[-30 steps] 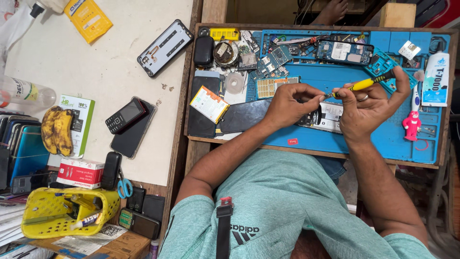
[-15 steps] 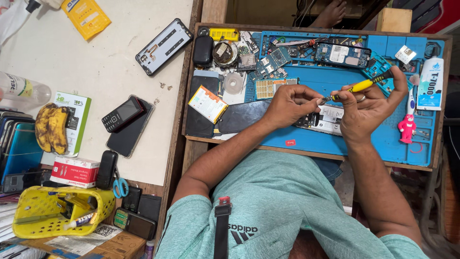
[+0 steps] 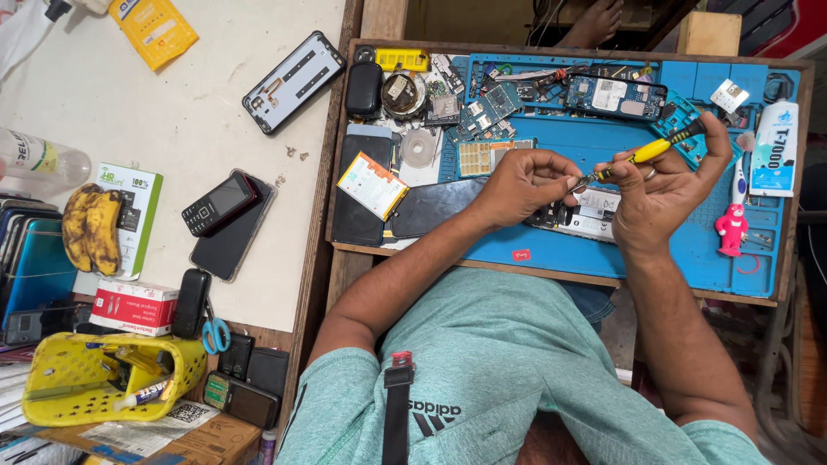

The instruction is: The person uses a yellow-handled screwdriver to remove and install screws on a disassembled smartphone placed on a blue work mat. They repeatedly adjust the phone's position and handle small internal components while working.

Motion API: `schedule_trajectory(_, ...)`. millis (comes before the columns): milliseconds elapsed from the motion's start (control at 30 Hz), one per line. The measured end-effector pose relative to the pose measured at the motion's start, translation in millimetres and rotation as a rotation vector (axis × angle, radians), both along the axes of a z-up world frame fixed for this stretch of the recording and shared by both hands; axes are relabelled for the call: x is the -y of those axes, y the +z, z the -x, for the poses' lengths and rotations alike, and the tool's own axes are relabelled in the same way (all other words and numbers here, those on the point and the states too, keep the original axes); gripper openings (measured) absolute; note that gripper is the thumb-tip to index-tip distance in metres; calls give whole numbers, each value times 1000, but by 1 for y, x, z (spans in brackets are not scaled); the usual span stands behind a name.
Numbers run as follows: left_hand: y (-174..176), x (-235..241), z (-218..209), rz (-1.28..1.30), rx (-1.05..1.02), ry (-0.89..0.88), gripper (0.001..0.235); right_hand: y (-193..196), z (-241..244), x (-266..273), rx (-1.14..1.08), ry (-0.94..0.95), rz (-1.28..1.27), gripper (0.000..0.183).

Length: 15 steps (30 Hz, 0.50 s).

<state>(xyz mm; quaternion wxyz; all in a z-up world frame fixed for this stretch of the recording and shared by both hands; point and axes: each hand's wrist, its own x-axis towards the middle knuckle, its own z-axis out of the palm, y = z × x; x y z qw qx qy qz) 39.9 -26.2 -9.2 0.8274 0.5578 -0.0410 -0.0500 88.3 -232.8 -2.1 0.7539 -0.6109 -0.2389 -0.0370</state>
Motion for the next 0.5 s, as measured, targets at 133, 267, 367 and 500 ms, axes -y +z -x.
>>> schedule_trajectory(133,-2,-1,-3,53,-7,-28,19,0,-1,0,-10,8,-10,87)
schedule_trajectory(267,-5,-2,-4,54,-5,-46,18,0,-1,-1,-12,16,-25,87)
schedule_trajectory(367,-8,-2,-4,66,-1,-64,18,1,0,0,-17,27,-41,86)
schedule_trajectory(500,-8,-3,-7,75,-14,-82,17,2,0,-1,-22,31,-43,85)
